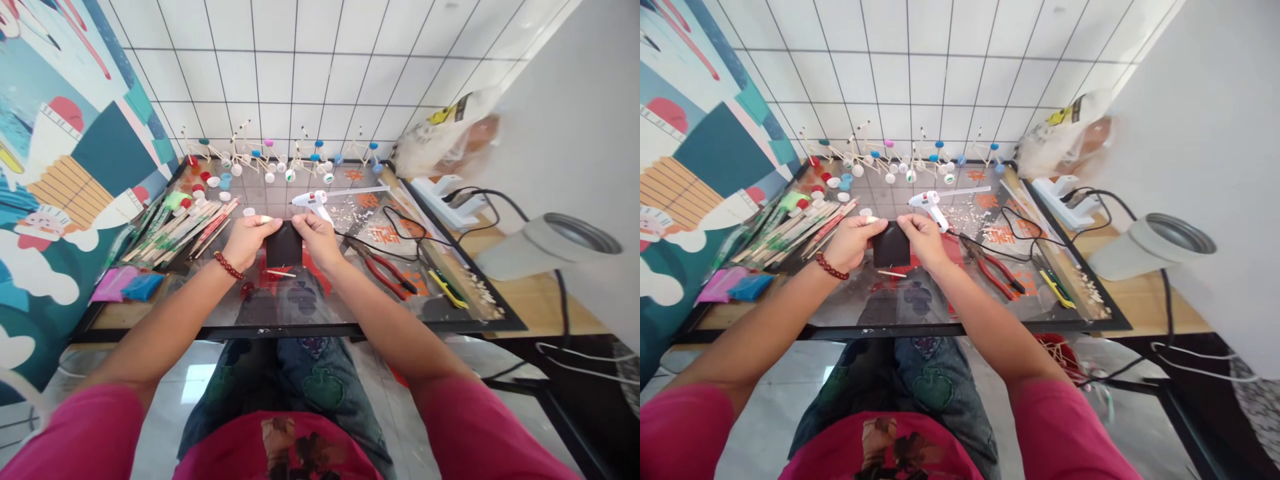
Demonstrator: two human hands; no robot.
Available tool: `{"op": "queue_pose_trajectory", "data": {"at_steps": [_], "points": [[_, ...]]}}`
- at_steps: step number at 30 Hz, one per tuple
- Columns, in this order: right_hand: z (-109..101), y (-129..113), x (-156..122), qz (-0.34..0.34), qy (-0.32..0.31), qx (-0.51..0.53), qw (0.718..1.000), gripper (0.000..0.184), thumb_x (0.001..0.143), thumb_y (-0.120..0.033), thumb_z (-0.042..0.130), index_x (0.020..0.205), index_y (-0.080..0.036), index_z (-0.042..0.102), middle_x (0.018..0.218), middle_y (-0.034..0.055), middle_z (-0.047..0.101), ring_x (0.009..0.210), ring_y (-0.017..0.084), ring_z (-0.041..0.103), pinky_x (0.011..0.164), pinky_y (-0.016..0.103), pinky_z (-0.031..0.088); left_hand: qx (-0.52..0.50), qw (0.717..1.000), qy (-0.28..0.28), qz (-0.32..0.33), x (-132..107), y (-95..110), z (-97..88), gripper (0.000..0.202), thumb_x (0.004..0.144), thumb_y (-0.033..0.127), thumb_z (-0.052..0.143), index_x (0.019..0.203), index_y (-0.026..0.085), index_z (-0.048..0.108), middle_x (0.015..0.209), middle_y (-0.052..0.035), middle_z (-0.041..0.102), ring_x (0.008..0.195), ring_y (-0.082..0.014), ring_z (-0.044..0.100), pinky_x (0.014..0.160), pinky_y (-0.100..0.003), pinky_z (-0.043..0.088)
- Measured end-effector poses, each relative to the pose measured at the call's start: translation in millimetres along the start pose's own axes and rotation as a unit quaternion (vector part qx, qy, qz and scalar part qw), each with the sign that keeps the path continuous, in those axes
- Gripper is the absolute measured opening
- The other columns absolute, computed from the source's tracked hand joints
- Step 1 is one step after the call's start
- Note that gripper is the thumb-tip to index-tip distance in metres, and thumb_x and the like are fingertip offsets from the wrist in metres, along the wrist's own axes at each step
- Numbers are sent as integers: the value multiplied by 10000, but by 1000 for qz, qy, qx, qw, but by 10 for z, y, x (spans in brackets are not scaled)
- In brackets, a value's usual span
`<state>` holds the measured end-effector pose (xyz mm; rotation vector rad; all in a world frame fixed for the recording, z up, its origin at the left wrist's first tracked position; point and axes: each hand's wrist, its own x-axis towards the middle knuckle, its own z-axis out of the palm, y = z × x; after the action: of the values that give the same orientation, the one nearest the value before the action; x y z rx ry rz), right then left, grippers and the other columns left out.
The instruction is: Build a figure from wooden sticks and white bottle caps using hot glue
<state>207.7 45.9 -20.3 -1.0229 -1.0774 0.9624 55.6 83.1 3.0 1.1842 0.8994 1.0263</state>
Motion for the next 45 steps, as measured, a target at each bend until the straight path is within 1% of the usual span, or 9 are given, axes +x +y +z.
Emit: {"op": "queue_pose_trajectory", "data": {"at_steps": [5, 7, 11, 13, 16, 25, 29, 33, 45], "points": [[-1, -41, -10, 33, -15, 35, 999, 567, 703, -770, 686, 778, -208, 666, 706, -7, 593, 682, 146, 547, 623, 281, 454, 0, 1000, 14, 6, 8, 16, -16, 444, 471, 494, 935, 649, 161, 702, 661, -20, 675, 680, -173, 619, 637, -300, 503], [5, -42, -15, 37, -25, 41, 998, 538, 703, -742, 705, 793, -213, 660, 718, -10, 597, 689, 145, 553, 627, 278, 458, 3, 1000, 17, 6, 13, 13, -20, 426, 495, 479, 932, 644, 157, 696, 648, -16, 661, 671, -169, 620, 634, -298, 500], [12, -21, -9, 23, -21, 41, 999, 484, 628, -648, 809, 742, -209, 639, 661, -32, 570, 649, 124, 519, 623, 268, 445, -11, 1000, 23, 9, 9, 29, -9, 443, 480, 475, 942, 626, 152, 675, 619, -4, 646, 636, -153, 614, 616, -287, 502], [12, -10, 0, 17, -5, 37, 999, 472, 631, -639, 804, 737, -209, 639, 645, -35, 563, 632, 121, 507, 616, 270, 437, -32, 999, 27, 7, 1, 52, -1, 460, 461, 483, 947, 643, 152, 684, 633, -6, 663, 632, -151, 621, 607, -282, 513], [12, -5, 5, 15, 5, 27, 1000, 464, 638, -638, 790, 748, -209, 650, 666, -25, 584, 645, 128, 509, 624, 278, 432, -34, 999, 17, 7, -7, 75, 3, 460, 419, 422, 969, 693, 153, 717, 665, -8, 690, 643, -150, 634, 617, -279, 527], [22, 21, -14, 13, 6, 35, 999, 469, 674, -652, 785, 713, -203, 658, 636, -38, 539, 607, 110, 438, 597, 267, 373, -8, 998, 35, 44, 1, 39, 5, 398, 464, 387, 944, 564, 154, 637, 567, 18, 606, 584, -116, 561, 593, -257, 488], [33, 39, -4, 13, 21, 52, 998, 485, 642, -662, 800, 722, -200, 677, 643, -39, 570, 630, 113, 474, 626, 263, 401, -12, 998, 49, 48, -2, 46, 22, 429, 453, 414, 943, 539, 152, 615, 543, 21, 583, 549, -104, 533, 550, -237, 470], [36, 26, 1, 5, 28, 61, 998, 443, 642, -615, 821, 716, -202, 681, 665, -36, 596, 659, 121, 504, 660, 268, 424, -16, 997, 54, 50, 1, 43, 24, 439, 457, 439, 940, 533, 150, 619, 540, 21, 584, 532, -95, 513, 518, -225, 460], [67, 24, -27, 7, 40, 56, 998, 419, 701, -603, 769, 727, -201, 654, 691, -22, 597, 674, 132, 512, 669, 278, 443, -12, 997, 54, 61, 11, 19, 5, 455, 489, 443, 944, 504, 159, 589, 515, 34, 529, 501, -82, 468, 486, -221, 413]]}}
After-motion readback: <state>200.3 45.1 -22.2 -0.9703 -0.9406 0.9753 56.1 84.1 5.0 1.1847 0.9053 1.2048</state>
